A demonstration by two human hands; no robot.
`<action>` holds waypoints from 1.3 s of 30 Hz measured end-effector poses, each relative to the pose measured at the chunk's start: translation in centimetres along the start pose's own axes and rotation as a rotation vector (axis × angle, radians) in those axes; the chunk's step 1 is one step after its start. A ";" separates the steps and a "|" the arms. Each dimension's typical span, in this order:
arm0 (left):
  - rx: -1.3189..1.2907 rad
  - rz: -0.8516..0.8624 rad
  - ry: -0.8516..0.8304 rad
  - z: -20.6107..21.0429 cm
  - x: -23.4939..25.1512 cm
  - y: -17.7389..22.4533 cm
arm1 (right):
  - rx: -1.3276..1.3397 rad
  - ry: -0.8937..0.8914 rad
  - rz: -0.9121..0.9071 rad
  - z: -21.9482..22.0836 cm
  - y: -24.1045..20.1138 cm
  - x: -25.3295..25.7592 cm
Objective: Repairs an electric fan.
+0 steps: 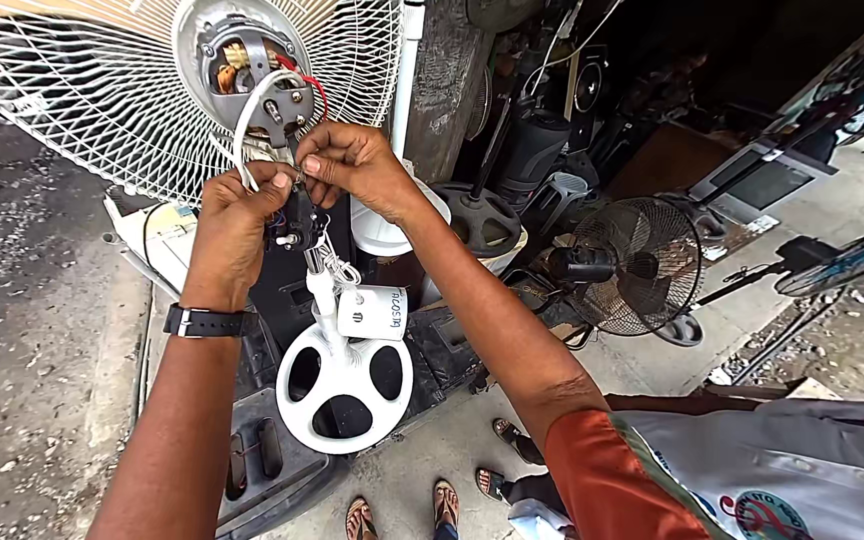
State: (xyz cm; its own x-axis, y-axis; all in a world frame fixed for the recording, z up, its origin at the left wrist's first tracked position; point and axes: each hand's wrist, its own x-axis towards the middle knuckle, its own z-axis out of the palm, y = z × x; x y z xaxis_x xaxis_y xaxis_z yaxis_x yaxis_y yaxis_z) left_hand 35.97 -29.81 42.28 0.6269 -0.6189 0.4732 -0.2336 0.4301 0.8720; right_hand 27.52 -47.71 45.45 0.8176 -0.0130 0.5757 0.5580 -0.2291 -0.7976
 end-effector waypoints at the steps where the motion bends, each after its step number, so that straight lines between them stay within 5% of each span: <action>1: -0.001 -0.004 -0.008 -0.1 0.0 0.0 | 0.001 0.009 -0.014 0.1 0.1 -0.1; 8: -0.030 0.031 -0.128 -0.7 -0.3 -0.1 | -0.028 0.076 -0.077 1.0 -0.2 -1.4; 15: -0.033 0.097 -0.108 -0.8 -0.5 -0.9 | -0.485 0.192 -0.208 1.2 0.4 -2.1; 23: -0.019 0.103 -0.128 -0.9 -0.5 -1.0 | -0.231 0.177 -0.070 1.6 0.9 -2.2; 39: 0.028 0.114 -0.181 -1.5 -0.1 -1.0 | -0.368 0.089 -0.087 1.9 0.6 -2.2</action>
State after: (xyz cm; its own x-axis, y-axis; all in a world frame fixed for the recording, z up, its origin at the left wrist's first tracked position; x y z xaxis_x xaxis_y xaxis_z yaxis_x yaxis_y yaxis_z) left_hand 37.24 -29.23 41.14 0.4520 -0.6764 0.5815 -0.3174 0.4873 0.8135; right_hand 26.30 -45.94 43.36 0.7445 -0.0590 0.6650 0.5235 -0.5666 -0.6363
